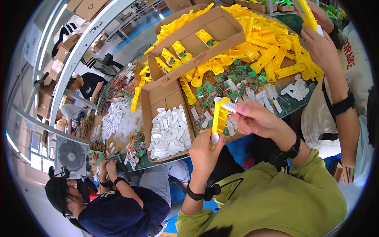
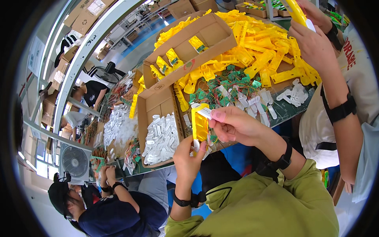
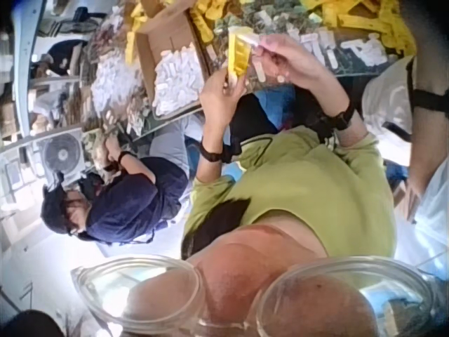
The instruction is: Assembling electronic components into yellow plastic housings at a factory workbench.
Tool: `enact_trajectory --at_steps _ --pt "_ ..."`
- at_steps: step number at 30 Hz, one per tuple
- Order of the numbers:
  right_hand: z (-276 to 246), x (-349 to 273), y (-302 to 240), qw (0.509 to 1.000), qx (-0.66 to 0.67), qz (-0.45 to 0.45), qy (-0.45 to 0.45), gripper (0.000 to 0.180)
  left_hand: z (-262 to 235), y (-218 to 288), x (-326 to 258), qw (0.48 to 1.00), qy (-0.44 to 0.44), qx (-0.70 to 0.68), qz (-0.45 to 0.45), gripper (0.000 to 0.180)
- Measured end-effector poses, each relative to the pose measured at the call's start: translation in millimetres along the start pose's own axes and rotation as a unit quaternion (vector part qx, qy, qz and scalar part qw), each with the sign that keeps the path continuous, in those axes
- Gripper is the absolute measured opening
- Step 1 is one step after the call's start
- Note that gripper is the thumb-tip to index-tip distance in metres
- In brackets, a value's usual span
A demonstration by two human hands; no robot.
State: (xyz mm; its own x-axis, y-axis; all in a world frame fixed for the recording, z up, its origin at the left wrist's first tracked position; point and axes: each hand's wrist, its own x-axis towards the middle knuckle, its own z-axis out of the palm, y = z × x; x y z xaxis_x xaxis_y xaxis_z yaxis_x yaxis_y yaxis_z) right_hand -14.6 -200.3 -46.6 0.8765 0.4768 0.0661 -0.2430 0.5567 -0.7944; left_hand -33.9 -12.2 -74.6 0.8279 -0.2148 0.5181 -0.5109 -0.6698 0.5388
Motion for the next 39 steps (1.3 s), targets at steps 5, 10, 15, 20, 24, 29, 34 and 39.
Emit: enact_trajectory --at_steps 5,10,15,20,24,29,34,39 --pt "-11.3 -3.1 0.0 0.959 -0.246 0.079 0.113 0.028 5.2 -4.8 -10.9 0.998 -0.061 0.01 0.028 0.026" --pt "-15.9 -5.8 17.4 0.757 -0.6 -0.147 0.212 0.028 5.0 1.7 -20.1 0.979 -0.195 -0.054 -0.04 0.024" --pt "-35.9 -6.0 38.7 0.991 -0.11 -0.044 0.061 0.034 2.3 9.5 -16.6 0.955 -0.207 -0.195 -0.079 0.024" --pt "-38.9 -2.0 42.1 0.991 -0.063 -0.02 0.113 0.031 10.0 3.5 -9.8 0.954 -0.209 -0.174 -0.128 0.024" --pt "-28.0 0.5 21.8 0.988 0.02 -0.049 0.148 0.038 16.8 1.6 8.0 0.959 -0.23 -0.139 -0.093 0.024" --pt "-47.4 -12.1 10.8 0.98 0.027 -0.065 0.185 0.041 7.3 -14.1 102.0 0.96 -0.19 -0.189 -0.085 0.023" --pt "-55.6 -29.4 20.6 0.981 -0.047 -0.016 0.187 0.029 18.8 -74.1 242.9 0.995 -0.054 -0.044 -0.068 0.051" --pt "-53.2 -34.5 33.4 0.984 -0.098 0.011 0.151 0.024 29.3 -139.2 300.6 0.991 0.002 -0.08 -0.106 0.049"
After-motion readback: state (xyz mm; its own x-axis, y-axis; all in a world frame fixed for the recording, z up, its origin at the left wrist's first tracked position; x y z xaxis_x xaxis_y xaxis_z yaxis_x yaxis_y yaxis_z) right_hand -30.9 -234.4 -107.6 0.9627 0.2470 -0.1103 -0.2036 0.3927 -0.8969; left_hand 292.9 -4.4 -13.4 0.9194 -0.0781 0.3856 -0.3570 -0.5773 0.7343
